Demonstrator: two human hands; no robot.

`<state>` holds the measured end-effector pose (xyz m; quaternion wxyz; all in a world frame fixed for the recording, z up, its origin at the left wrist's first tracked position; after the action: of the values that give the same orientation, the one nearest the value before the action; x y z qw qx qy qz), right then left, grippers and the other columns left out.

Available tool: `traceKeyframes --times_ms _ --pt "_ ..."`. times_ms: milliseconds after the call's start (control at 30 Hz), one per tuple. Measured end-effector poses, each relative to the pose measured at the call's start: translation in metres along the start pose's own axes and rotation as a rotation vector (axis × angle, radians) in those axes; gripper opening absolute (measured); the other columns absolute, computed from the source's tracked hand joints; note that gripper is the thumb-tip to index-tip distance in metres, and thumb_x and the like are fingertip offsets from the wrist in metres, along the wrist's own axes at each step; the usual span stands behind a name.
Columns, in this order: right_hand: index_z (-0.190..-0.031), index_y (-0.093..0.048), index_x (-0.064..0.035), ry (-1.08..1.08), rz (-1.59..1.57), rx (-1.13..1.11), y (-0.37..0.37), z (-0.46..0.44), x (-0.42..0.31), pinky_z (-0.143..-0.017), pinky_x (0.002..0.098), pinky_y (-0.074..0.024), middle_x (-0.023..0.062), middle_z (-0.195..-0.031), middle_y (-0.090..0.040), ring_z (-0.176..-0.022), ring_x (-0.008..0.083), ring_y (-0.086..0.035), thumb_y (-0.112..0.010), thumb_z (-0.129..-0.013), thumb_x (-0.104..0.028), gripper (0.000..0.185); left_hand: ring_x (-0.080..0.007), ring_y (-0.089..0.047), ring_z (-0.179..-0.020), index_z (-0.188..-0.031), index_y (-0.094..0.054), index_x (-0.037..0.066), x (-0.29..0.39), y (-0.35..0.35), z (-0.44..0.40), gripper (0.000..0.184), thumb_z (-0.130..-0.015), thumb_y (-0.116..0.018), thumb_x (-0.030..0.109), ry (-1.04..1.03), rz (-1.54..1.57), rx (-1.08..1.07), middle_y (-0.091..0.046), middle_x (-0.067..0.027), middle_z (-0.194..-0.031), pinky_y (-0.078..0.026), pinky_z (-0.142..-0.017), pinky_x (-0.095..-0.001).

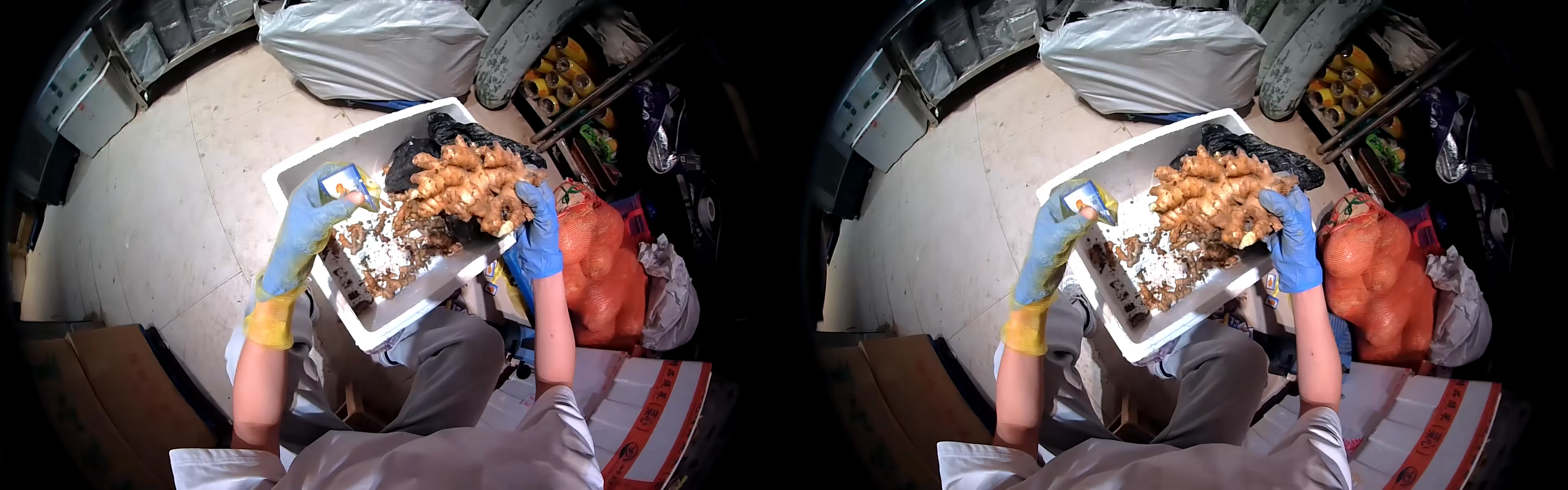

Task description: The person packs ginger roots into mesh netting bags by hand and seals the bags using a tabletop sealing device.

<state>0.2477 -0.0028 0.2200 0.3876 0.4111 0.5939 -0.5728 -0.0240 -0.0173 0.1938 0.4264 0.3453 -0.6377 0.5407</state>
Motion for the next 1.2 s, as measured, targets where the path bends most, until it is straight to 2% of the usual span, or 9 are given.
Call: traceKeyframes --times_ms 333,567,633,800,933,1067,1100,1133,1200 --pt "-0.097 -0.047 -0.0032 0.056 0.056 -0.071 -0.027 0.013 -0.004 -0.074 0.0203 -0.0452 0.0023 -0.088 -0.052 -0.08 0.0082 -0.053 -0.063 -0.066 -0.014 0.037 -0.0213 -0.051 -0.099 -0.119 -0.034 0.002 -0.01 -0.008 0.005 0.074 -0.06 -0.073 0.023 0.176 0.055 -0.189 -0.047 -0.0096 -0.112 -0.044 -0.083 -0.0354" --pt "-0.095 -0.048 -0.0045 0.016 0.287 -0.207 -0.046 0.013 0.0 -0.071 0.0179 -0.0421 0.0004 -0.087 -0.052 -0.077 0.0051 -0.05 -0.064 -0.069 -0.011 0.032 -0.0233 -0.041 -0.111 -0.128 -0.022 0.003 0.003 -0.014 0.014 0.084 -0.065 -0.063 0.042 0.129 0.227 -0.282 -0.037 -0.0124 -0.123 -0.038 -0.09 -0.0368" --pt "-0.091 -0.05 -0.0051 -0.031 0.354 -0.183 -0.061 0.018 -0.001 -0.072 0.021 -0.0421 0.0009 -0.085 -0.053 -0.077 0.0079 -0.051 -0.063 -0.066 -0.011 0.029 -0.022 -0.04 -0.112 -0.128 -0.022 0.003 -0.004 -0.017 0.014 0.083 -0.066 -0.062 0.041 0.138 0.207 -0.238 -0.036 -0.0119 -0.124 -0.037 -0.091 -0.0352" --pt "-0.095 -0.048 -0.0038 -0.16 0.373 -0.281 -0.067 0.034 0.0 -0.071 0.0188 -0.0405 0.0005 -0.088 -0.052 -0.079 0.0054 -0.049 -0.067 -0.07 -0.014 0.033 -0.0176 -0.05 -0.099 -0.114 -0.04 -0.003 -0.011 -0.014 0.006 0.044 -0.078 -0.053 0.019 0.187 0.213 -0.077 -0.05 -0.0108 -0.107 -0.041 -0.086 -0.0295" --pt "-0.088 -0.051 -0.0011 -0.072 0.364 -0.445 -0.045 0.035 0.0 -0.068 0.0162 -0.0397 0.0007 -0.087 -0.052 -0.076 0.0062 -0.05 -0.065 -0.072 -0.022 0.03 -0.0166 -0.051 -0.097 -0.113 -0.041 -0.002 -0.015 -0.012 0.01 0.042 -0.077 -0.053 0.017 0.212 0.269 -0.064 -0.05 -0.0097 -0.106 -0.041 -0.085 -0.0284" --pt "-0.092 -0.052 0.0048 -0.082 -0.095 -0.471 -0.01 0.01 0.026 -0.054 0.0224 -0.0424 0.0077 -0.064 -0.056 -0.053 0.0109 -0.05 -0.043 -0.083 -0.045 0.052 -0.0122 -0.052 -0.087 -0.104 -0.047 0.001 -0.013 -0.019 0.016 0.031 -0.076 -0.052 0.012 0.333 0.196 -0.268 -0.053 -0.0059 -0.094 -0.042 -0.075 -0.0244" --pt "-0.092 -0.054 0.0039 -0.242 0.127 -0.308 -0.004 0.009 0.037 -0.056 0.0188 -0.0415 0.0094 -0.083 -0.058 -0.065 0.009 -0.051 -0.047 -0.08 -0.047 0.052 -0.01 -0.051 -0.084 -0.1 -0.05 0.002 -0.016 -0.022 0.019 0.026 -0.075 -0.052 0.011 0.394 0.093 -0.376 -0.054 -0.0046 -0.088 -0.041 -0.07 -0.0234" --pt "-0.094 -0.054 0.0039 -0.269 0.203 -0.401 -0.02 0.011 0.042 -0.061 0.0196 -0.0421 0.0096 -0.089 -0.057 -0.071 0.0098 -0.052 -0.046 -0.082 -0.041 0.047 -0.01 -0.051 -0.084 -0.1 -0.05 0.002 -0.024 -0.022 0.02 0.026 -0.075 -0.052 0.011 0.403 0.097 -0.369 -0.054 -0.0046 -0.088 -0.041 -0.07 -0.0234" --pt "-0.101 -0.053 0.0033 -0.416 0.271 -0.621 -0.051 0.011 0.064 -0.076 0.0222 -0.0405 0.009 -0.098 -0.056 -0.085 0.012 -0.052 -0.047 -0.084 -0.029 0.037 -0.0129 -0.049 -0.094 -0.108 -0.047 0.002 -0.051 -0.024 0.028 0.033 -0.077 -0.051 0.012 0.203 -0.029 -0.675 -0.053 -0.0084 -0.099 -0.04 -0.08 -0.0264"
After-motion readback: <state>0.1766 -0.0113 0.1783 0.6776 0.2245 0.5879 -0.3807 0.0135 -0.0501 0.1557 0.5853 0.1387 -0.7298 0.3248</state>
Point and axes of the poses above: each hand's wrist, its own z-axis away from the middle knuckle, its own y-axis out of the back of the hand, x = y × z, the point moved 1 cm from there along -z, towards the middle knuckle
